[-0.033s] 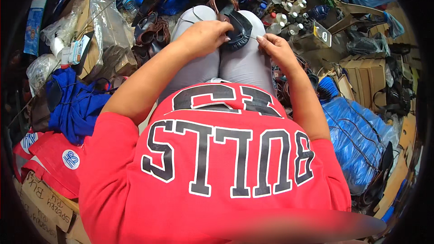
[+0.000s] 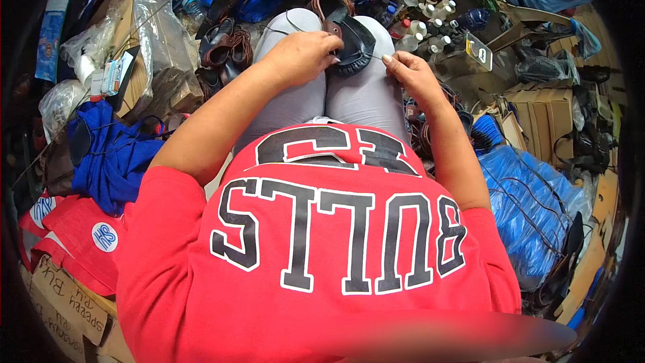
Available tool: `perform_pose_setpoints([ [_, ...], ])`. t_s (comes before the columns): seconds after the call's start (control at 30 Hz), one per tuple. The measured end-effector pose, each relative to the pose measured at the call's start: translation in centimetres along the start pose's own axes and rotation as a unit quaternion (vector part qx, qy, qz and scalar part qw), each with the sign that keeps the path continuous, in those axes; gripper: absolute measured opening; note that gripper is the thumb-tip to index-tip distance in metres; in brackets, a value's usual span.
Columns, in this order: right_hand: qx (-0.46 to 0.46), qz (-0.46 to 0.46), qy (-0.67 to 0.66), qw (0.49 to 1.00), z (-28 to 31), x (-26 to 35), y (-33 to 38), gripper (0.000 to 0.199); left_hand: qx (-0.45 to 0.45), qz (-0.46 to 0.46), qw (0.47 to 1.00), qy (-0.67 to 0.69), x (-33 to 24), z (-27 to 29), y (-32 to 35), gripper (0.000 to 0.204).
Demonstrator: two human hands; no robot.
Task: Hand-stitching shoe components and labeling parts in a manufacturing environment.
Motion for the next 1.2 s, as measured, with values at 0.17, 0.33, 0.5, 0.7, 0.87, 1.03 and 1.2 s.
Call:
perform_pose_setpoints([
  [0.17, -0.023, 0.013, -0.04, 0.999, 0.5, -0.9, -0.2, 0.032, 0.041, 0.004, 0.993, -0.107, 0.5, 0.9, 1.0, 0.014],
  [0.33, -0.022, 0.036, -0.092, 0.995, 0.5, -1.5, -0.5, 0.031, -0.039, -0.056, 0.997, -0.024, -0.1, 0.7, 0.0, 0.014],
  [0.5, -0.026, 0.032, -0.08, 0.996, 0.1, -1.1, -0.5, 0.032, 0.013, -0.057, 0.997, 0.041, -0.3, -0.8, -2.0, 0.012],
  [0.7, -0.033, 0.037, -0.064, 0.997, 1.1, -1.9, 0.4, 0.033, 0.076, 0.0, 0.995, -0.066, 0.4, 1.3, -0.6, 0.008],
  [0.87, -0.063, 0.011, -0.133, 0.989, 3.1, -1.9, 2.5, 0.024, -0.024, -0.039, 0.993, 0.112, 1.7, 3.0, -0.6, 0.014],
  [1.03, -0.122, 0.098, 0.098, 0.983, 5.1, 0.9, 1.6, 0.031, -0.01, -0.122, 0.987, 0.106, -0.2, 2.7, -3.3, 0.018],
  [1.2, -0.051, 0.163, 0.201, 0.965, 2.2, 3.9, -0.7, 0.017, 0.09, -0.096, 0.99, 0.056, 0.0, 1.4, -6.7, 0.023],
])
Point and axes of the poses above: each hand's wrist, its own y-axis away from the middle knuckle, its own z-axis out of the back of the hand, x = y × z, the point moved 5 cm from there along -y, towards the middle knuckle, and after that the axes turned 12 degrees about x, right-handed, at the moved point
